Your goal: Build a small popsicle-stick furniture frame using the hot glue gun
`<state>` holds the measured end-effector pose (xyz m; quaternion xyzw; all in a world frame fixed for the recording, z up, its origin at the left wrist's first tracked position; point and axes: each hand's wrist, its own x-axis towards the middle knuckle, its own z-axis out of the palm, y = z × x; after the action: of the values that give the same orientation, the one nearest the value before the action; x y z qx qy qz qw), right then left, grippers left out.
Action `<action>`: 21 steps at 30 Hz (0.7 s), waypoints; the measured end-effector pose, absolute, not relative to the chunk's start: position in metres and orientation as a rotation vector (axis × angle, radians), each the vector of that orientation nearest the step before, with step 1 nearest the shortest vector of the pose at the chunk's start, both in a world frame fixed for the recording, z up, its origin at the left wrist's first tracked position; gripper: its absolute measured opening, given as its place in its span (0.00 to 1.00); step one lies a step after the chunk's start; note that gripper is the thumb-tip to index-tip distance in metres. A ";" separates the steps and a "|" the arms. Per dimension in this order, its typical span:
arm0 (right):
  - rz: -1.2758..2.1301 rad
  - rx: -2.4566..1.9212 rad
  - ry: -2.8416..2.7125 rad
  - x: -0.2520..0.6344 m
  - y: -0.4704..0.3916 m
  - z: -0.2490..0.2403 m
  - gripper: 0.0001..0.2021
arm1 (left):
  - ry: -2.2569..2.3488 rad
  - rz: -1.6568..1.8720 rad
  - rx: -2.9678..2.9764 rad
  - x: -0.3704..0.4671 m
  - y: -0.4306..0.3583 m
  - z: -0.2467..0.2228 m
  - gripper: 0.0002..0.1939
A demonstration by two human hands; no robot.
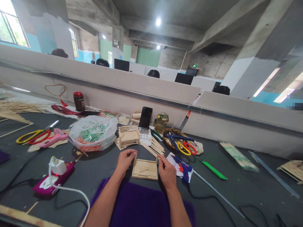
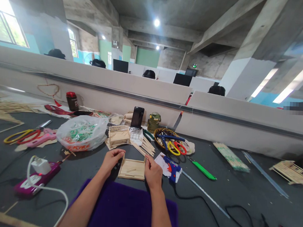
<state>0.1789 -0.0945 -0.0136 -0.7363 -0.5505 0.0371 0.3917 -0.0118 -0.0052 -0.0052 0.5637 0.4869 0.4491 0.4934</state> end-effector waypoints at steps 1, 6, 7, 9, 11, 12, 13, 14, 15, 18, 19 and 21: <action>0.095 -1.872 -1.398 0.179 -0.095 -0.014 0.17 | 1.182 1.089 1.367 -0.012 -0.005 -0.005 0.19; 0.087 -1.860 -1.405 0.180 -0.094 -0.015 0.17 | 1.178 1.084 1.351 -0.012 -0.007 -0.003 0.19; 0.088 -1.858 -1.405 0.180 -0.094 -0.015 0.17 | 1.175 1.087 1.345 -0.012 -0.007 -0.002 0.19; 0.090 -1.860 -1.399 0.179 -0.095 -0.015 0.17 | 1.169 1.096 1.334 -0.012 -0.008 -0.001 0.19; 0.082 -1.865 -1.383 0.179 -0.095 -0.014 0.17 | 1.162 1.102 1.320 -0.012 -0.008 -0.001 0.19; 0.073 -1.868 -1.372 0.180 -0.095 -0.013 0.17 | 1.158 1.102 1.311 -0.012 -0.008 0.000 0.19; 0.060 -1.873 -1.358 0.181 -0.096 -0.012 0.18 | 1.153 1.101 1.301 -0.012 -0.008 0.000 0.18; 0.044 -1.880 -1.338 0.183 -0.096 -0.011 0.18 | 1.150 1.099 1.292 -0.012 -0.008 0.000 0.18; 0.028 -1.891 -1.316 0.185 -0.096 -0.009 0.18 | 1.147 1.096 1.284 -0.012 -0.008 0.000 0.18; 0.017 -1.942 -1.290 0.195 -0.095 0.001 0.17 | 1.142 1.096 1.270 -0.014 -0.006 0.001 0.18; 0.030 -1.967 -1.312 0.199 -0.093 0.005 0.16 | 1.138 1.096 1.269 -0.014 -0.005 0.001 0.18; 0.064 -2.031 -1.423 0.206 -0.086 0.015 0.15 | 1.126 1.096 1.269 -0.014 -0.003 0.000 0.18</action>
<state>0.2055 -0.0856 0.0151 -0.7745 -0.5426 0.0243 0.3243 -0.0145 -0.0031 -0.0001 0.5320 0.4720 0.4595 0.5321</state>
